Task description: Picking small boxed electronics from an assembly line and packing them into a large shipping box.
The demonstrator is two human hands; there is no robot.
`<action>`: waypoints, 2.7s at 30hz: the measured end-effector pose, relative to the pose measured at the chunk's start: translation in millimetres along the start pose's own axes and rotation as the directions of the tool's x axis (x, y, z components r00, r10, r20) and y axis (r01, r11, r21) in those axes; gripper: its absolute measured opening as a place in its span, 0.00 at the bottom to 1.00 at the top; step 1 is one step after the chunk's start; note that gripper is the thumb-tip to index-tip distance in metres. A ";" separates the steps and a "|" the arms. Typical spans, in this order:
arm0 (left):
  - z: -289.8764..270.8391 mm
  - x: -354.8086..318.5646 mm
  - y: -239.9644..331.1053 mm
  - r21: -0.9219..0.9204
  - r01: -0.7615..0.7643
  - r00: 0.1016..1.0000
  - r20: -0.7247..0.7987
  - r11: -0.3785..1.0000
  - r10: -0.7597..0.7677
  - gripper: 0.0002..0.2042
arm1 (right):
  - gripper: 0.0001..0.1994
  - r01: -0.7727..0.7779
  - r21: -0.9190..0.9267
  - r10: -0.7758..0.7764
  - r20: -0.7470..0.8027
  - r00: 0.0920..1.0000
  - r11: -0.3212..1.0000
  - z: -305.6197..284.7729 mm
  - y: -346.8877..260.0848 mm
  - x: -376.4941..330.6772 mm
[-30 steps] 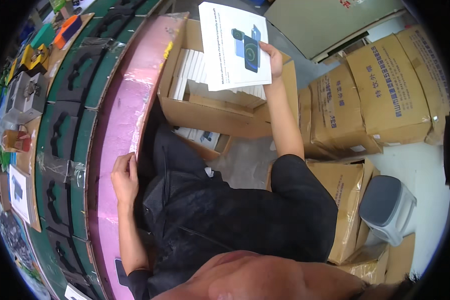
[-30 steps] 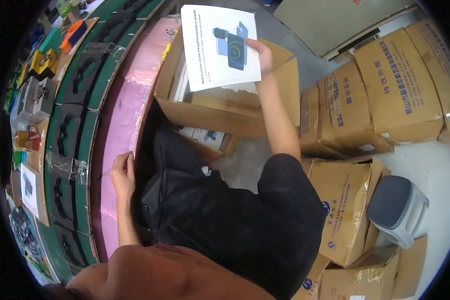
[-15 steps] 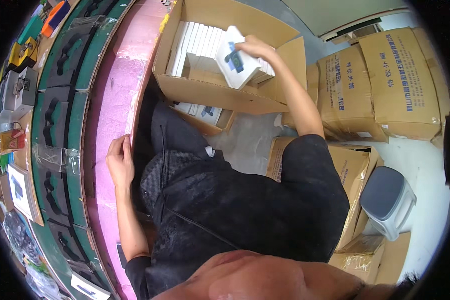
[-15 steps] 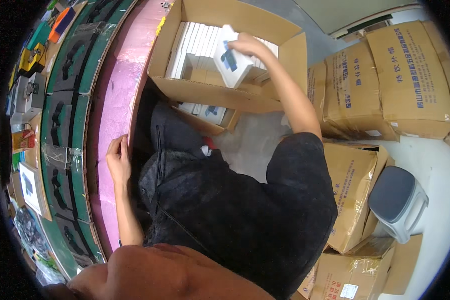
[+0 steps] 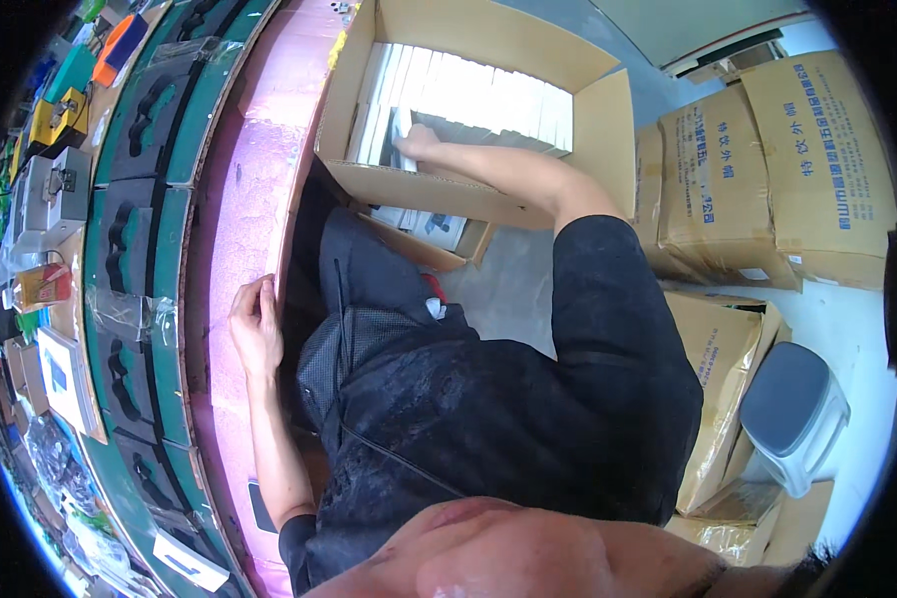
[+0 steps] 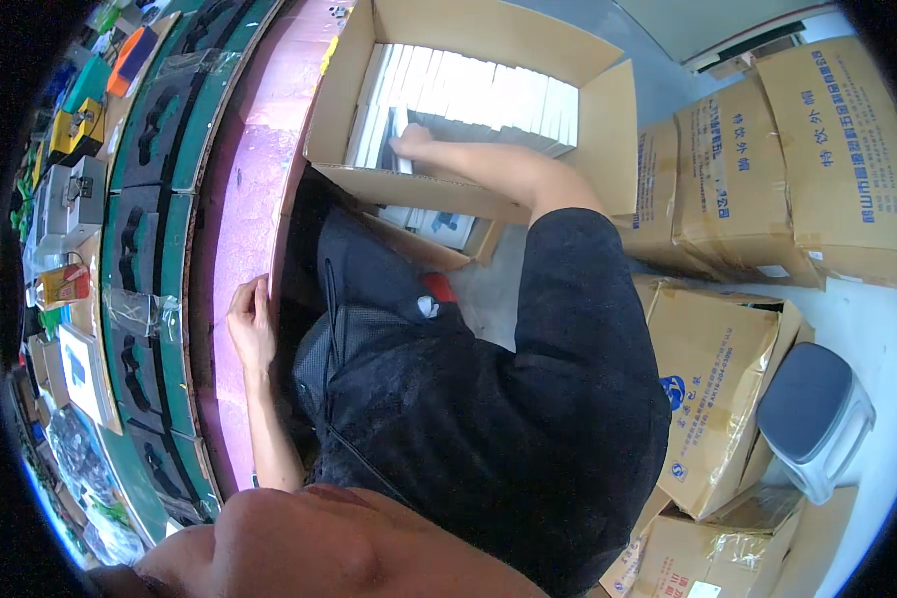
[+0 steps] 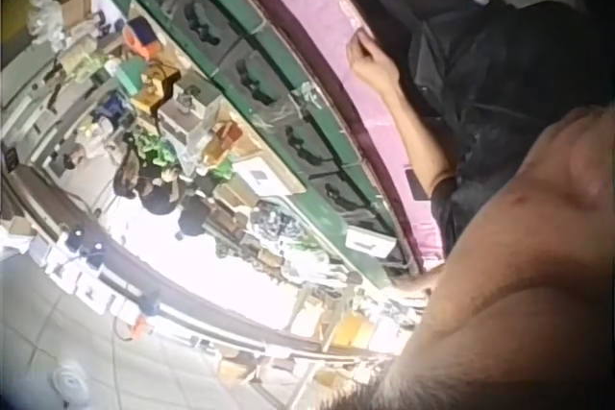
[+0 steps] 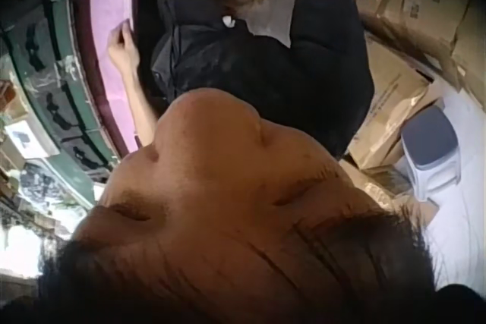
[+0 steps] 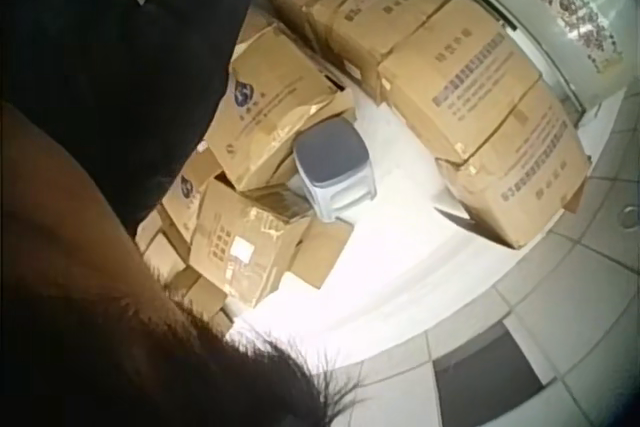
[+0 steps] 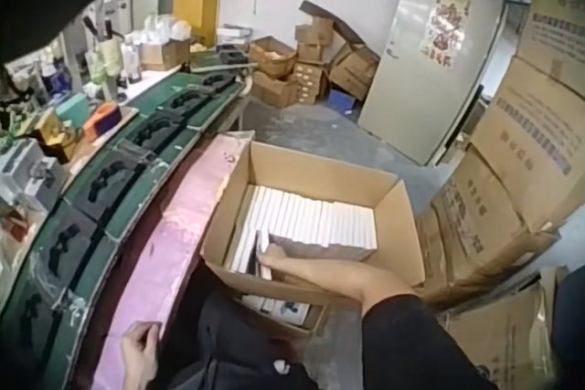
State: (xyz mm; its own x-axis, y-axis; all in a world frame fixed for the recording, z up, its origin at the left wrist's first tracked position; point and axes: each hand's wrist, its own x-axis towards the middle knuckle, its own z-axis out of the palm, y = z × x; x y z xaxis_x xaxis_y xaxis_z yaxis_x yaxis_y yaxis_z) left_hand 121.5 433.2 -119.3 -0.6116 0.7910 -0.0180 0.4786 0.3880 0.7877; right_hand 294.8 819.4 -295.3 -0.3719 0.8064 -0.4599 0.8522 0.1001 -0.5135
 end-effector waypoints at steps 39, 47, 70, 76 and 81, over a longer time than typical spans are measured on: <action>-361.4 37.3 -158.2 0.322 0.805 0.414 -0.906 0.498 -0.084 0.43 | 0.30 0.178 0.253 -0.266 0.377 0.887 0.951 -12.5 35.7 39.7; -406.4 6.9 -209.0 -0.024 0.817 0.381 -0.728 0.576 -0.571 0.49 | 0.30 0.152 0.152 -0.197 0.355 0.914 0.977 -34.5 73.8 51.1; -168.6 4.2 11.8 -0.927 -0.332 0.892 -0.368 0.171 -0.261 0.20 | 0.27 0.636 0.683 -0.867 -0.010 0.498 0.358 -107.1 -219.8 -189.8; -75.7 62.7 94.2 -0.885 0.060 0.996 0.020 0.461 -0.090 0.20 | 0.18 0.472 0.851 -0.792 -0.115 0.599 0.233 -149.0 -231.6 -214.9; -7.4 85.3 100.5 -0.773 0.101 0.995 0.096 0.627 -0.042 0.14 | 0.27 0.262 0.839 -0.612 0.103 0.784 0.476 -203.9 -203.9 -204.4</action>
State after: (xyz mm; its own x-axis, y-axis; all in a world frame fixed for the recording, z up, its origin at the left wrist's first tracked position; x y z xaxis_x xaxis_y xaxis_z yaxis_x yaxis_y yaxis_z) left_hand 112.8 536.2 -37.1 -0.5681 0.8156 -0.1099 -0.2486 -0.0427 0.9677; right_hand 272.0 753.0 51.1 -0.8509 0.5111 -0.1210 -0.0001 -0.2306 -0.9730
